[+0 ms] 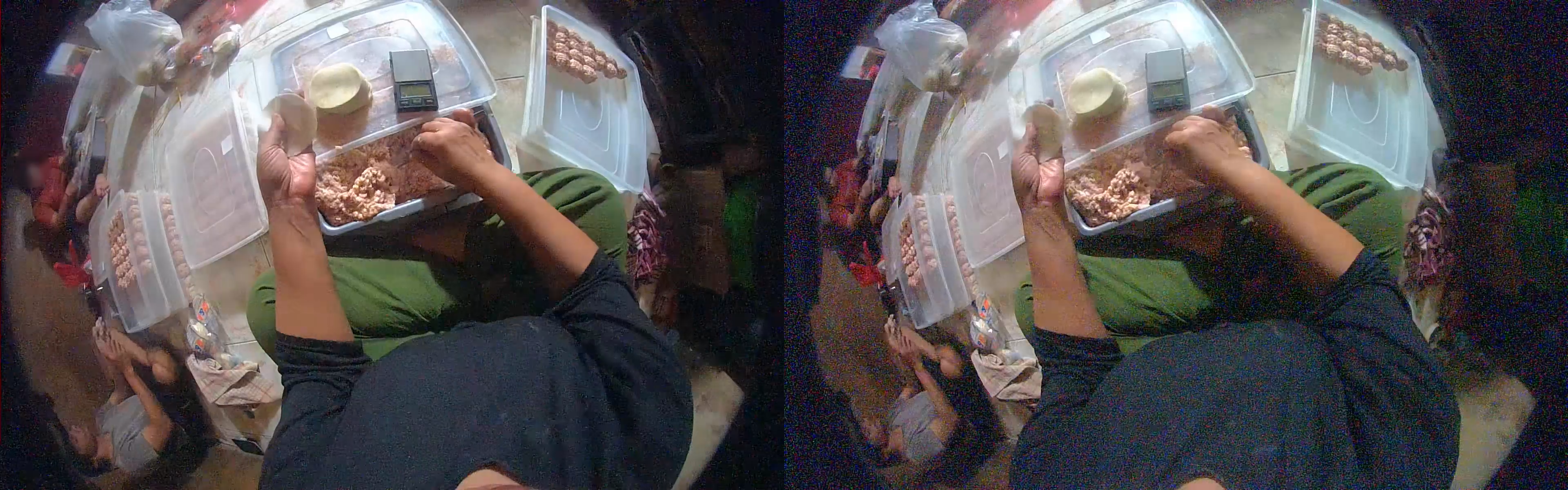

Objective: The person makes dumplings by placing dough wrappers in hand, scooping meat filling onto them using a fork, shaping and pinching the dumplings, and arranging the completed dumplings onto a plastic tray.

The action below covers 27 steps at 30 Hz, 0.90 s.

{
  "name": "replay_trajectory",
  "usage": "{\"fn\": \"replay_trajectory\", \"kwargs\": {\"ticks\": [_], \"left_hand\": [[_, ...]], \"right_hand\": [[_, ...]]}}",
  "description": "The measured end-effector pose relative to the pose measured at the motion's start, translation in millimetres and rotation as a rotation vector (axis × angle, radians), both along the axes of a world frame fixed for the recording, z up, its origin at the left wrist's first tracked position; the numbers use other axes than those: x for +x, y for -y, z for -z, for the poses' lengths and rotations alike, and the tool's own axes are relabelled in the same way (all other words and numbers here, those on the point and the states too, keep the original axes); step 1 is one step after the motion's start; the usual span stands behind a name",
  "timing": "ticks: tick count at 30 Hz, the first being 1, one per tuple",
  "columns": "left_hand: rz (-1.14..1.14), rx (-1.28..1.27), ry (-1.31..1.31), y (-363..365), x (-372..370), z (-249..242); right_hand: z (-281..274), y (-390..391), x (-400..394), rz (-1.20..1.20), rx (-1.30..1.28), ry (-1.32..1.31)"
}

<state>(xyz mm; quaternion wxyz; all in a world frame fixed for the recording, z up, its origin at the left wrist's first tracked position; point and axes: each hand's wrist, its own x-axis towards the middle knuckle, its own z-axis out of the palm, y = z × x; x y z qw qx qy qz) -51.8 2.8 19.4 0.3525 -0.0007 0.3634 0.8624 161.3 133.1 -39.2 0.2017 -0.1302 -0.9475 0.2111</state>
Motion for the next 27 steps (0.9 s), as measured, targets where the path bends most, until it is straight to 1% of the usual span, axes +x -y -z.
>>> {"fn": "replay_trajectory", "kwargs": {"ticks": [3, 6, 7, 9, 11, 14, 17, 20, 23, 26, 27], "left_hand": [[0.002, 0.03, 0.002, 0.4, 5.2, -6.1], [-0.001, 0.046, 0.047, 1.1, 4.9, -7.1], [-0.015, 0.023, 0.047, -0.3, 6.8, -8.0], [-0.04, -0.018, 0.043, -6.6, 10.9, -10.3], [0.007, -0.003, 0.043, -6.9, 10.6, -5.0], [0.038, -0.02, 0.018, -7.9, 13.2, -2.0], [0.043, 0.009, 0.033, -8.3, 13.0, 0.4], [0.037, 0.02, 0.036, -8.7, 12.7, 1.8], [0.001, -0.001, 0.045, -5.4, 10.3, -2.8], [0.066, 0.076, 0.069, 1.0, 2.5, 5.0], [0.085, 0.046, 0.08, 1.5, 4.2, 2.4]], "right_hand": [[-9.5, -1.4, 4.9, -0.002, -0.092, -0.009], [-6.3, 0.8, -2.4, 0.128, 0.091, 0.043], [0.5, 5.1, -8.9, 0.131, 0.079, 0.049], [10.0, 9.4, -14.7, 0.072, 0.077, -0.021], [10.9, 10.0, -14.7, 0.003, 0.056, -0.064], [-5.9, 18.7, -8.9, -0.011, -0.022, -0.017], [8.7, 17.5, -9.0, 0.001, -0.089, -0.015], [-5.3, 23.7, -8.7, 0.062, -0.276, 0.187], [-4.3, 19.0, -12.2, 0.022, -0.535, 0.225], [-9.1, 11.9, -14.7, -0.072, -1.037, 0.027], [-27.5, 9.6, -12.8, -0.054, -1.027, -0.03]]}}
